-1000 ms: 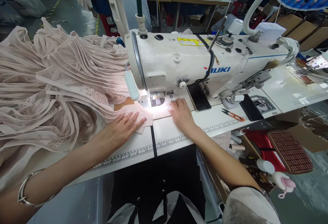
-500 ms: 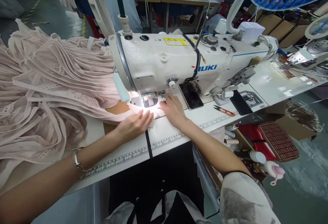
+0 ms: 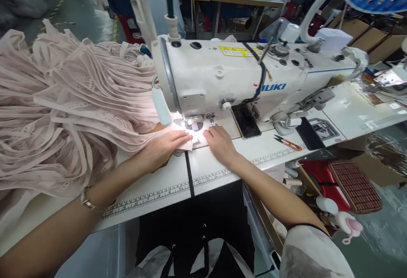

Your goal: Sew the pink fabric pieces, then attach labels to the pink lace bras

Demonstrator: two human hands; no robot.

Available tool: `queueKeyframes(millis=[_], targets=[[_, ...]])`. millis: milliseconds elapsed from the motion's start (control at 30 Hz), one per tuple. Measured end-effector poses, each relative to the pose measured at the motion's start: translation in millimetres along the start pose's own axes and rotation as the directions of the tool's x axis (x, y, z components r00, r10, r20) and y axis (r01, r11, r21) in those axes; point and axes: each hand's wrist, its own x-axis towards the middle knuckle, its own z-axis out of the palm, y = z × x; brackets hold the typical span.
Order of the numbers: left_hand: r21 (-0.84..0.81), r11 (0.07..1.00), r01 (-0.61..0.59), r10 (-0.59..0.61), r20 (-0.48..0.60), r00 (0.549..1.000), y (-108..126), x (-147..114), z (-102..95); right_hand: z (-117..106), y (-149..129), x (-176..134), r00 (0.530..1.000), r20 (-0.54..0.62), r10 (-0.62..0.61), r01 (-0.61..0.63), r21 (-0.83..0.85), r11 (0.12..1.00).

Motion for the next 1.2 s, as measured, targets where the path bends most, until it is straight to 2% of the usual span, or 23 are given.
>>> queueKeyframes(millis=[67, 133, 233, 333, 433, 533, 733, 833, 967, 1067, 1133, 1200], targets=[[-0.018, 0.998, 0.067, -0.068, -0.075, 0.995, -7, -1, 7.8, -1, 1, -1, 1.0, 0.025, 0.007, -0.008, 0.039, 0.999], [0.054, 0.997, 0.047, -0.041, -0.112, 0.993, -5, 1, 13.5, -2, 3, -2, 0.999, 0.044, 0.029, -0.033, 0.102, 0.994], [0.233, 0.971, -0.059, 0.079, -0.076, 0.994, 18, 5, 15.1, -3, 7, -2, 0.997, 0.074, 0.039, -0.051, 0.16, 0.986], [0.376, 0.922, -0.09, 0.102, -0.012, 0.995, 47, 6, 11.4, -1, 9, 7, 0.988, 0.153, 0.034, -0.053, 0.119, 0.991], [0.411, 0.911, -0.033, 0.03, 0.014, 0.999, 58, 6, 7.8, 4, 11, 25, 0.955, 0.289, 0.068, -0.097, 0.087, 0.992], [0.378, 0.923, 0.067, -0.075, 0.006, 0.997, 49, 5, 7.5, 10, 12, 47, 0.911, 0.39, 0.135, -0.194, 0.115, 0.974], [0.295, 0.95, 0.1, -0.085, -0.063, 0.994, 34, 4, 12.3, 24, 12, 72, 0.88, 0.396, 0.262, -0.346, 0.156, 0.925], [0.263, 0.958, 0.116, -0.098, -0.08, 0.992, 32, 2, 12.1, 21, 9, 63, 0.901, 0.373, 0.221, -0.287, 0.133, 0.949], [0.218, 0.967, 0.133, -0.124, -0.052, 0.991, 33, 2, 12.5, 10, 2, 34, 0.973, 0.194, 0.122, -0.155, 0.165, 0.974], [0.18, 0.97, 0.161, -0.158, -0.03, 0.987, 34, 2, 14.9, 3, -6, 19, 0.994, 0.093, 0.055, -0.071, 0.18, 0.981], [0.162, 0.973, 0.166, -0.161, -0.041, 0.986, 34, 2, 16.4, -2, -10, 18, 0.992, 0.113, 0.053, -0.067, 0.129, 0.989], [0.162, 0.974, 0.16, -0.15, -0.069, 0.986, 34, 2, 17.2, -8, -12, 24, 0.973, 0.207, 0.107, -0.116, 0.032, 0.993]])
